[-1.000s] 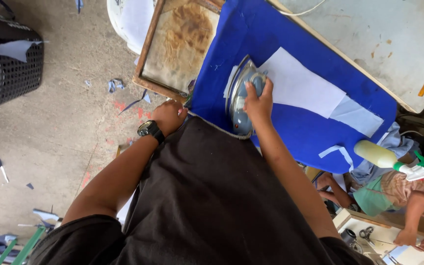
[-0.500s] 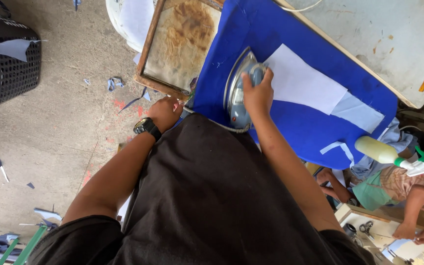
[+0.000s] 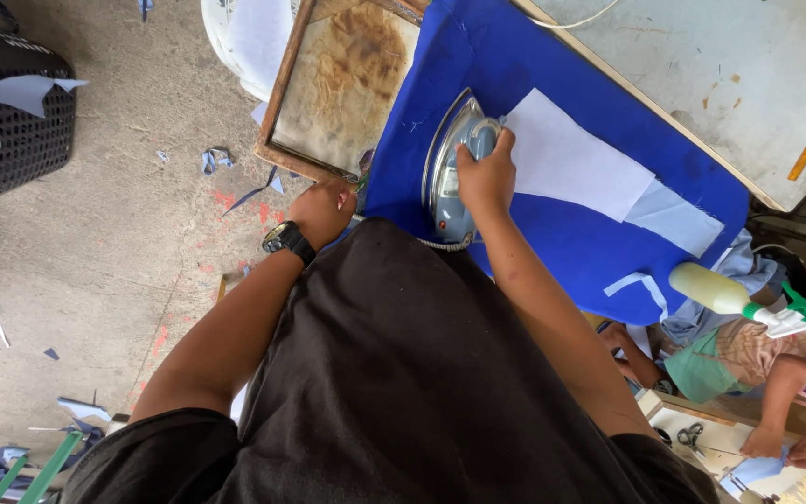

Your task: The person irons a white fabric piece on a blue-covered table using a steam iron. They smooth the fabric with their hands, move the iron back and forth, and flip the fabric to iron the other side.

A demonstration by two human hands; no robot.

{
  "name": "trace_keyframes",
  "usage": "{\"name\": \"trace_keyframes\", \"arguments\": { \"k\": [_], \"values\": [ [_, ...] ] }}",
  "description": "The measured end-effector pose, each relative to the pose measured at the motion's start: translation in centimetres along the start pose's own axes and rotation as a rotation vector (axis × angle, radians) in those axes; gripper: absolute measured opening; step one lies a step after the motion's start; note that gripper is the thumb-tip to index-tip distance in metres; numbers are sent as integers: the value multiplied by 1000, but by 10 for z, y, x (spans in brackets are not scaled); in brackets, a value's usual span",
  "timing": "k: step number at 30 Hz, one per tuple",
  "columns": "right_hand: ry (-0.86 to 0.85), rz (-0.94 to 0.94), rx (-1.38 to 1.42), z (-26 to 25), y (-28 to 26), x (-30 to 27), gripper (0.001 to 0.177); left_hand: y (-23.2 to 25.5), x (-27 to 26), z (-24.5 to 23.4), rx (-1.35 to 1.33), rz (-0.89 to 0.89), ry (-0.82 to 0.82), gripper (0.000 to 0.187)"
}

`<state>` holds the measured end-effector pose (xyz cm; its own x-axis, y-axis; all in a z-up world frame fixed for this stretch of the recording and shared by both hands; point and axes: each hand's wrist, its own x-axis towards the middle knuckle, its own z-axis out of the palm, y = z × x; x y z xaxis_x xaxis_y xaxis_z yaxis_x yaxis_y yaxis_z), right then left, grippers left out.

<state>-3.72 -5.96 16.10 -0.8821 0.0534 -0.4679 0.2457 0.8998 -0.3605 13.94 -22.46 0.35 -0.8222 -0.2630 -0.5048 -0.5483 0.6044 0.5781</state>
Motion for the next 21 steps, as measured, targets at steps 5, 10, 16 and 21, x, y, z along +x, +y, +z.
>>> {"name": "trace_keyframes", "arguments": {
  "k": [5, 10, 16, 21],
  "values": [
    [-54, 60, 6, -6, 10, -30, 57, -1, 5, 5, -11, 0, 35, 25],
    [-37, 18, -16, -7, 1, -18, 56, -1, 5, 10, 6, 9, 39, 23],
    [-15, -1, 15, -13, 13, -2, 55, 3, 15, 26, 47, 151, 92, 22],
    [-55, 81, -36, -31, 26, -8, 58, 27, 29, 39, 146, 290, 380, 22]
  ]
}}
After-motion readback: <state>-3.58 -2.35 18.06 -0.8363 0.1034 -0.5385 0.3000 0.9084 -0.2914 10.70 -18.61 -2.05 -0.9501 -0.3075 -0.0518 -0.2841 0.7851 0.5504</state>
